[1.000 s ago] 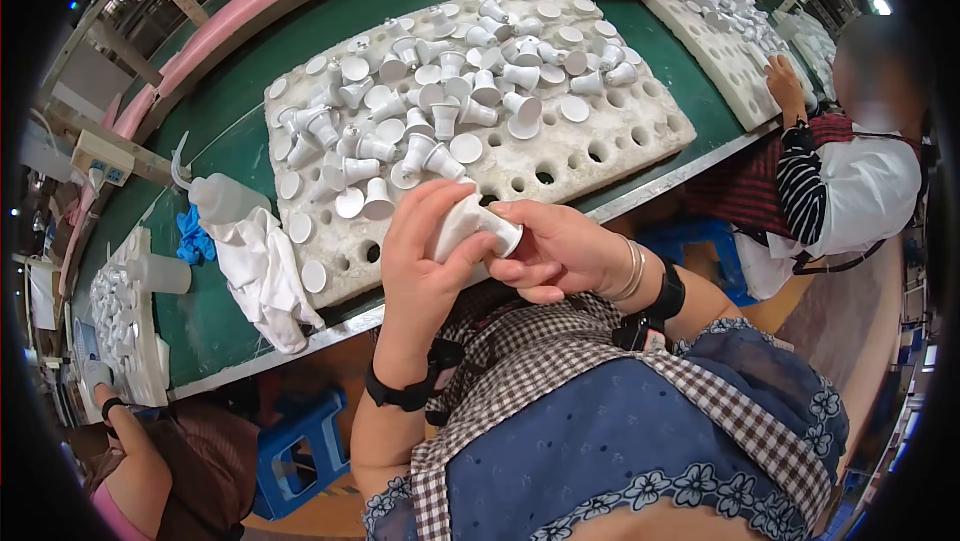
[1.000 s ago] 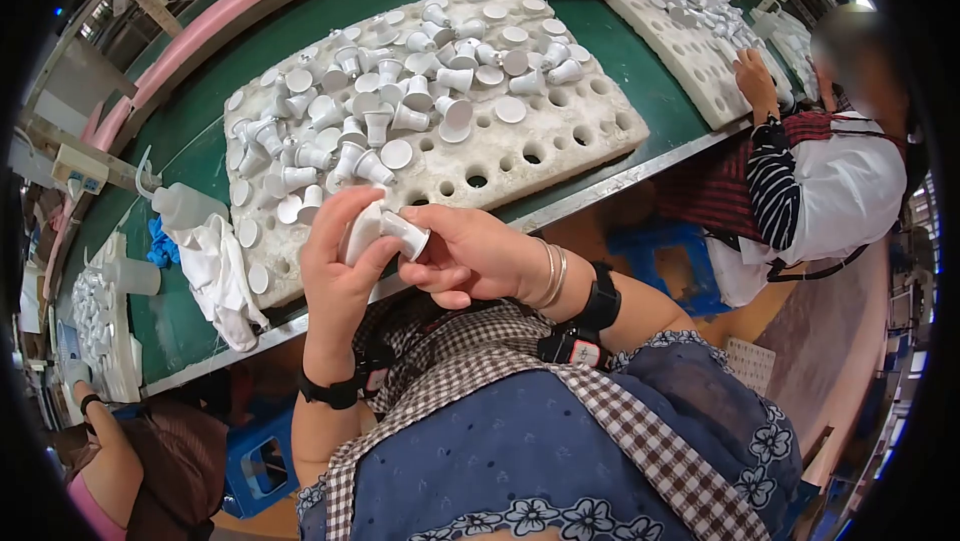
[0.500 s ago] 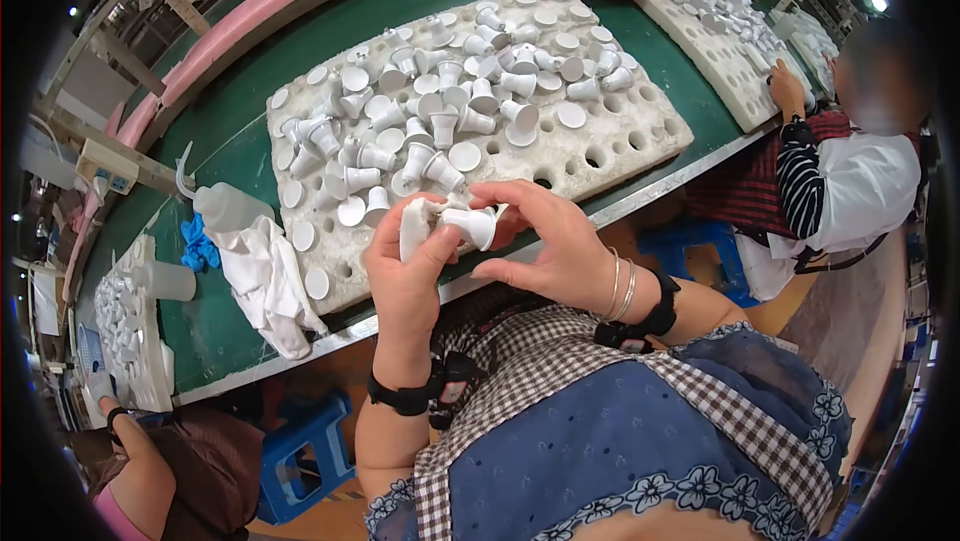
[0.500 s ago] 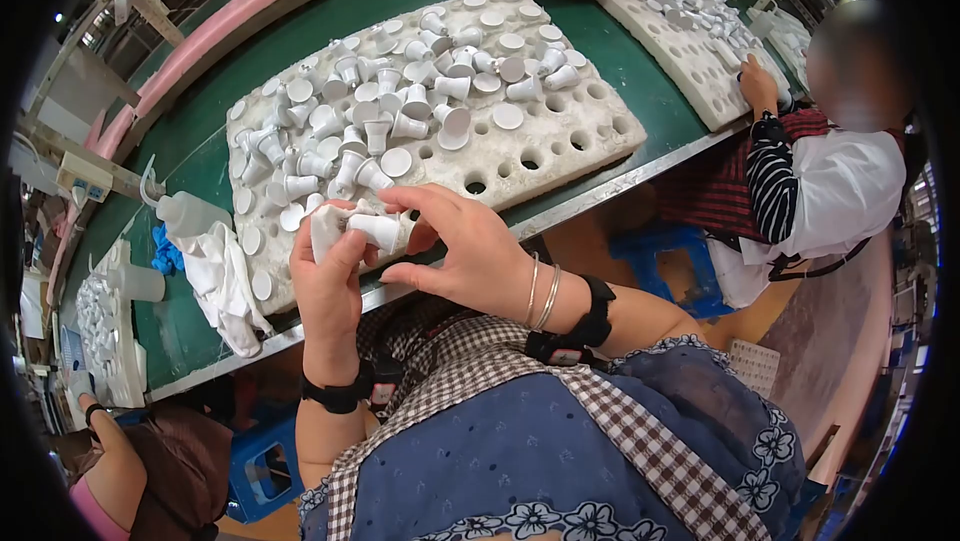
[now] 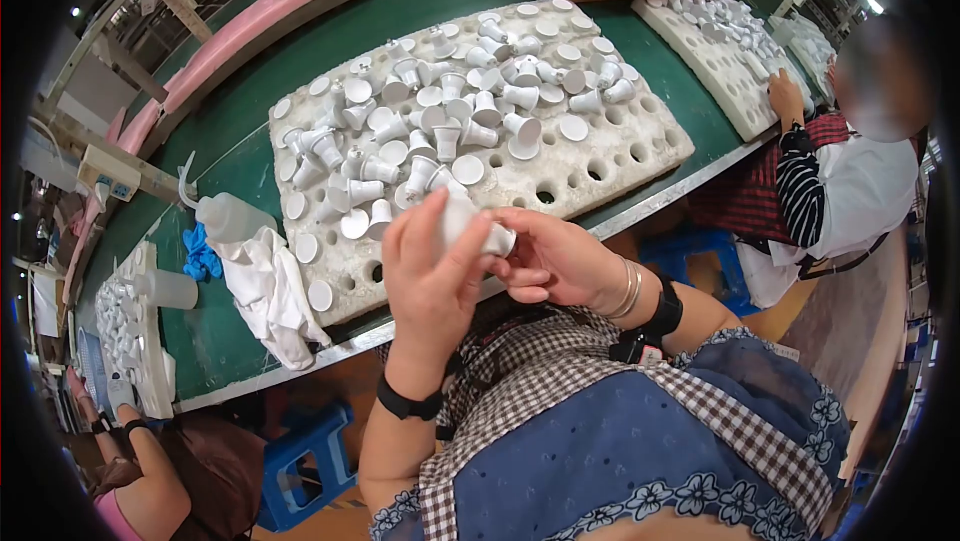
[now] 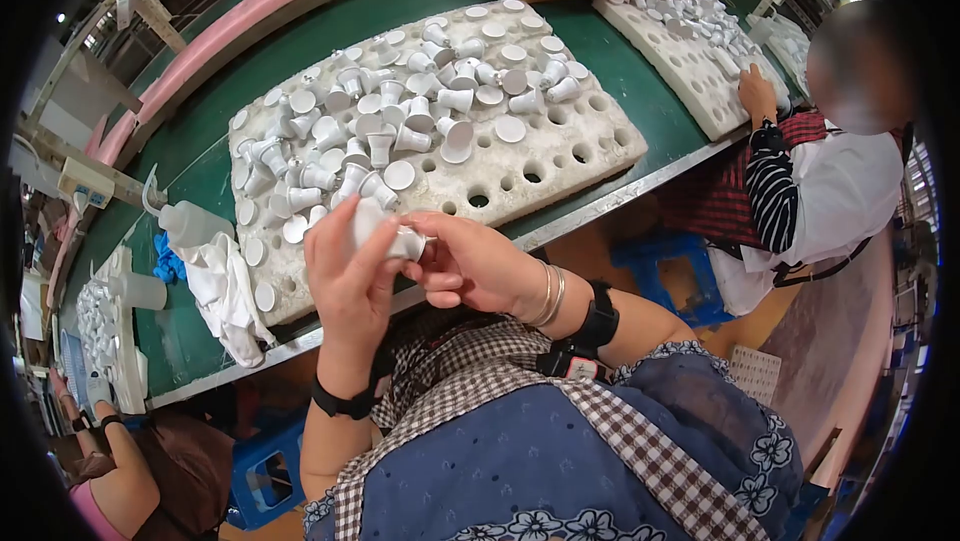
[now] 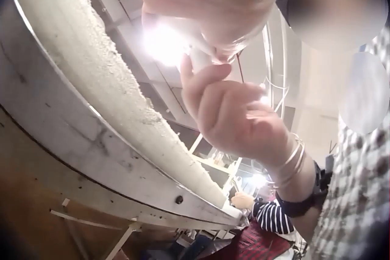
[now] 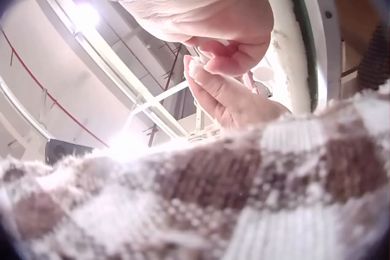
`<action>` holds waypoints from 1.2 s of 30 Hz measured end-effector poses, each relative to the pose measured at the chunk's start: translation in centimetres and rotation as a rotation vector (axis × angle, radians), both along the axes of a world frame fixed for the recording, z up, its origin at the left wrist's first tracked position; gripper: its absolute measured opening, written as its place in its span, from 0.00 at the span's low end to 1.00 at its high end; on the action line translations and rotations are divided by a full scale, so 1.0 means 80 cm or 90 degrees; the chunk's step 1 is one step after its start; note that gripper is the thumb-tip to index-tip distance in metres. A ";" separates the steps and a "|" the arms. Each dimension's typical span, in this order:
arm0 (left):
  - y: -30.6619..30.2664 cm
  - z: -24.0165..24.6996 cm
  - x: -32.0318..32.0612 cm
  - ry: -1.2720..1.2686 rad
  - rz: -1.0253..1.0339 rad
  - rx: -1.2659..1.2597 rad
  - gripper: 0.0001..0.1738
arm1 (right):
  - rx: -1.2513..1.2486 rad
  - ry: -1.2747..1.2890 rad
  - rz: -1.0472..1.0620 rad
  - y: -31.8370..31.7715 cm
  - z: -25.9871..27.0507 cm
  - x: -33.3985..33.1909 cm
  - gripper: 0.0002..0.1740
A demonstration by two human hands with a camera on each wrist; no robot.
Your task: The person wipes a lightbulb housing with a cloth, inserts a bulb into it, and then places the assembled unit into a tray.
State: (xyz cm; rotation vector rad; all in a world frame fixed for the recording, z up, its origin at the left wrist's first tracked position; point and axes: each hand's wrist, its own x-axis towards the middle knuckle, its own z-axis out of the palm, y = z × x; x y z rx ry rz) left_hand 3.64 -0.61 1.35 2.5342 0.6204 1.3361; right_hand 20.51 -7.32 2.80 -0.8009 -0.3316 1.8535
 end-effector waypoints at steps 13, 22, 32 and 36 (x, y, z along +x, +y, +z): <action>0.030 -0.016 -0.005 0.005 0.118 -0.029 0.19 | -0.086 0.105 0.026 0.002 -0.010 0.009 0.17; 0.011 -0.007 -0.004 0.006 0.091 -0.023 0.17 | -0.090 0.078 0.042 0.000 -0.011 0.022 0.17; -0.003 -0.053 -0.038 -0.020 0.075 -0.027 0.15 | 0.087 -0.458 -0.280 0.080 0.090 0.285 0.24; -0.002 -0.056 -0.033 -0.056 0.119 -0.062 0.16 | 0.296 -0.383 -0.466 0.147 0.139 0.324 0.15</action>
